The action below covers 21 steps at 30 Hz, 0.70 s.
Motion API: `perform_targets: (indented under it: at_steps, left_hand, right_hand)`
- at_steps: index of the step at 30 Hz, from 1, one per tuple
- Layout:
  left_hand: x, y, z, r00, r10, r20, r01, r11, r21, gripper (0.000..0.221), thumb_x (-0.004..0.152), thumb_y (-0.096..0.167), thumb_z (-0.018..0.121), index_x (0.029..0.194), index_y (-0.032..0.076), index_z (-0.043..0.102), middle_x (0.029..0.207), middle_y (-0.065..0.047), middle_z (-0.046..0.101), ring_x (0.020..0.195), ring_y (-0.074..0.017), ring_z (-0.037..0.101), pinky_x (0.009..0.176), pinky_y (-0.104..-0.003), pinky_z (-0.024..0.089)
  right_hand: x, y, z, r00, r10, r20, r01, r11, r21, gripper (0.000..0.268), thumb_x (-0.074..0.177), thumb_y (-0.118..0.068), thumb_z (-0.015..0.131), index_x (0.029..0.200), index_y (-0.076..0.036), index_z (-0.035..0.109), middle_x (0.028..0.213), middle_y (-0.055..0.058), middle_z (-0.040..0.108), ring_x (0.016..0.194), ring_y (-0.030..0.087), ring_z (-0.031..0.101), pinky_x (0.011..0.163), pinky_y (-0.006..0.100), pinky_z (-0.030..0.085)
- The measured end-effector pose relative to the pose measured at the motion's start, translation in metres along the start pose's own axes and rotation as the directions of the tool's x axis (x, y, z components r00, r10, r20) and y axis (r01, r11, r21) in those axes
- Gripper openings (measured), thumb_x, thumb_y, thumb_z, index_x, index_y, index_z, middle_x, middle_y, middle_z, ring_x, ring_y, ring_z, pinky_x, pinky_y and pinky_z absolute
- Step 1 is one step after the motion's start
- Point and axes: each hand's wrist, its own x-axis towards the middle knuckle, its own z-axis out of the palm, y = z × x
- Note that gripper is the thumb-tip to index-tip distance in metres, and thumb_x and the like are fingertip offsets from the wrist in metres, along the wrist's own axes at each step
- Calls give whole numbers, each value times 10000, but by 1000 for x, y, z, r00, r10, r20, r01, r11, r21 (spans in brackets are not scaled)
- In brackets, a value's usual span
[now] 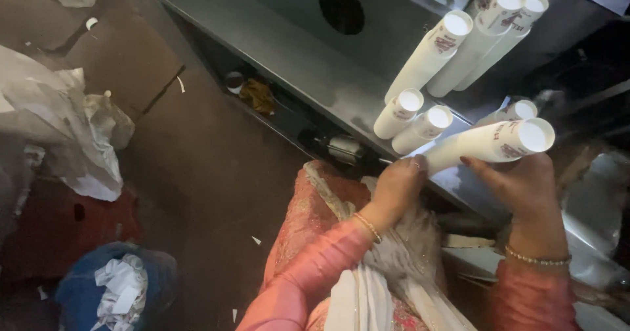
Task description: Manually packing stacks of paper cups into plastic bags and arranging them on a table for further processing.
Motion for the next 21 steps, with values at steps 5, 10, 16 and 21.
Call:
perform_targets:
  at_steps: [5, 10, 16, 21]
  left_hand:
    - [16, 24, -33, 971, -233, 61, 237, 968, -84, 315, 977, 381, 651, 1017, 82, 743, 877, -163, 720, 827, -370, 706, 728, -459, 555]
    - [31, 34, -44, 938, -310, 156, 344, 892, -295, 476, 938, 533, 637, 960, 79, 777, 776, -131, 736, 728, -286, 738, 700, -387, 566]
    - [39, 31, -36, 902, -352, 251, 425, 827, -369, 567, 907, 610, 622, 887, 66, 782, 703, -67, 757, 678, -186, 760, 696, -331, 576]
    - [42, 23, -24, 918, -309, 250, 385, 846, -369, 540, 926, 567, 599, 846, 63, 776, 663, -59, 736, 649, -179, 740, 674, -335, 567]
  right_hand:
    - [12, -3, 5, 1000, -12, 27, 3, 955, 296, 379, 847, -24, 810, 1193, -28, 656, 1121, 28, 709, 1014, 102, 678, 887, 249, 551]
    - [9, -11, 6, 1000, 2, 30, -9, 970, 243, 367, 854, -3, 806, 1192, -23, 665, 1125, 33, 708, 1020, 107, 669, 893, 252, 540]
    - [9, -23, 6, 999, -3, 38, -4, 982, 187, 353, 845, 11, 797, 1172, -13, 665, 1095, 49, 714, 1011, 125, 677, 873, 263, 543]
    - [11, -9, 9, 998, -38, 41, 22, 940, 341, 360, 873, 5, 778, 1196, -21, 622, 1074, 33, 690, 1031, 110, 669, 889, 250, 543]
